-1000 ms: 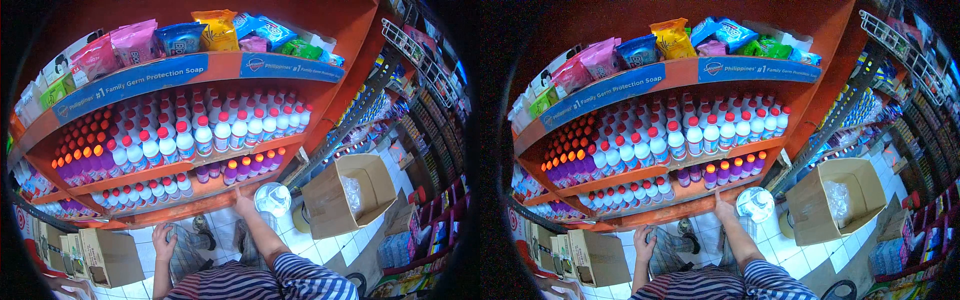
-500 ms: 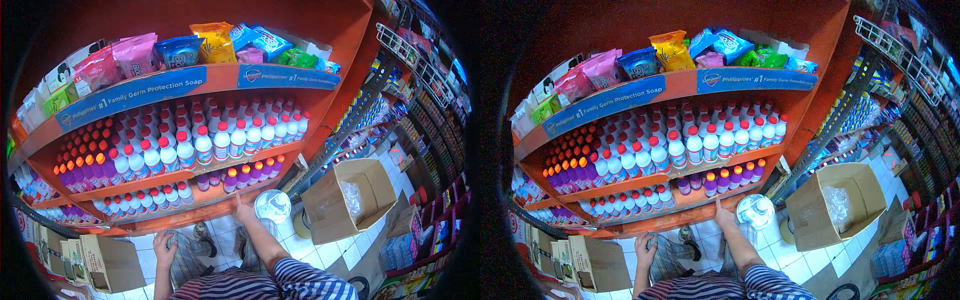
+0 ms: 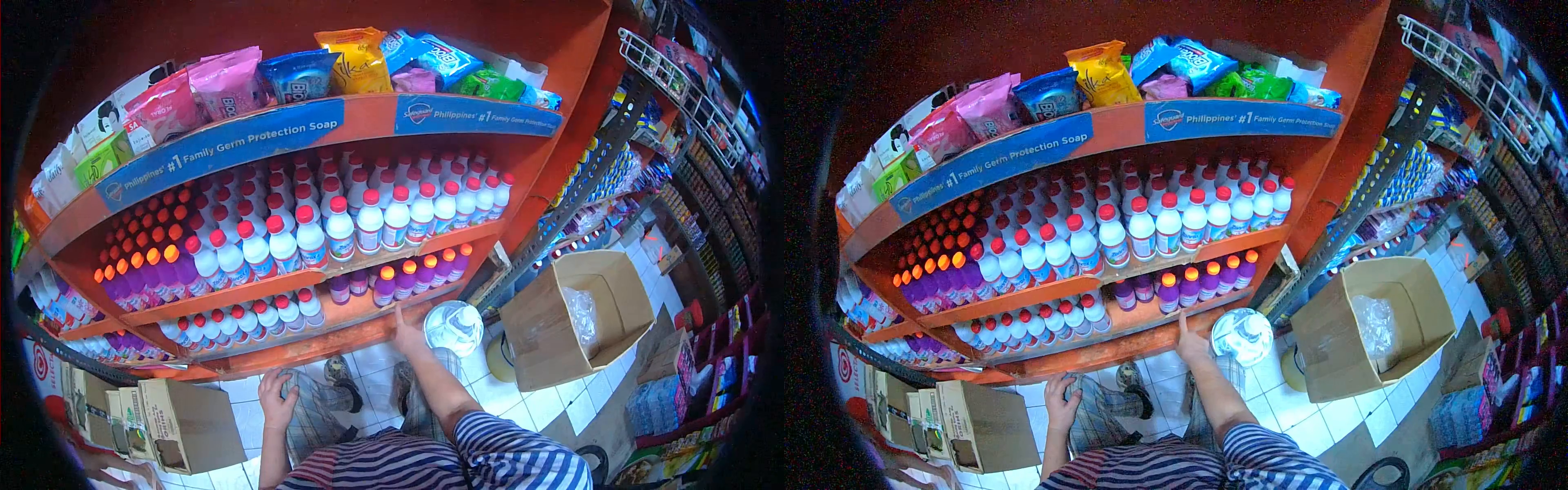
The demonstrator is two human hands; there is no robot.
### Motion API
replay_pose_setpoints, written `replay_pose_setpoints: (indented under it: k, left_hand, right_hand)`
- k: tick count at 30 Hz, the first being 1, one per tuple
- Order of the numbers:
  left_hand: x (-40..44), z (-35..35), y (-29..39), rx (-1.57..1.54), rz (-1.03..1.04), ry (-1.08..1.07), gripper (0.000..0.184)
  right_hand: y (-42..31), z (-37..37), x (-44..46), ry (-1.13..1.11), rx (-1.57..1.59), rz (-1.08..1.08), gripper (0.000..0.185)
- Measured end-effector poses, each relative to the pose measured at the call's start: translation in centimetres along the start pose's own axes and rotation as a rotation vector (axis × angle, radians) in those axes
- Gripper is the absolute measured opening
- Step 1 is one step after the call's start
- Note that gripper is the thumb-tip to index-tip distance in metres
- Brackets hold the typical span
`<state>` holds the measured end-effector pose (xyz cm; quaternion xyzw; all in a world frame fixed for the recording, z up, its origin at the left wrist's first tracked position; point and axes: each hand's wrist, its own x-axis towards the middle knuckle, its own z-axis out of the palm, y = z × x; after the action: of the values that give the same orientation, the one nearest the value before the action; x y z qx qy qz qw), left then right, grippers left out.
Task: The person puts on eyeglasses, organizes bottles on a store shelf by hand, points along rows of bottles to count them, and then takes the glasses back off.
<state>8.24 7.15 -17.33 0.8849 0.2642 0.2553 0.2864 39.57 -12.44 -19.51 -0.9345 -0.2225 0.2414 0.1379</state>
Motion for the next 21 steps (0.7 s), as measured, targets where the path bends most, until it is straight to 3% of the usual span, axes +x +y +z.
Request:
replay_pose_setpoints:
  k: [6,9,12,15,21]
  left_hand:
    - [0.1,-0.1,0.2,-0.007,-0.004,-0.003,0.03]
    - [0.2,-0.1,0.2,0.004,-0.009,-0.005,0.03]
    - [0.1,0.0,-0.1,0.006,-0.005,-0.013,0.03]
    - [0.2,0.0,-0.1,-0.017,-0.017,-0.019,0.03]
    - [0.2,-0.1,0.3,-0.015,-0.035,-0.029,0.03]
  right_hand:
    - [0.7,1.3,1.1,0.169,-0.005,-0.033,0.089]
    - [0.2,0.5,0.9,0.028,-0.007,-0.003,0.088]
    - [0.5,0.9,0.9,0.234,0.053,-0.036,0.085]
    - [0.4,0.6,1.3,-0.02,0.019,0.037,0.085]
    - [1.2,1.9,1.9,0.236,0.003,0.013,0.092]
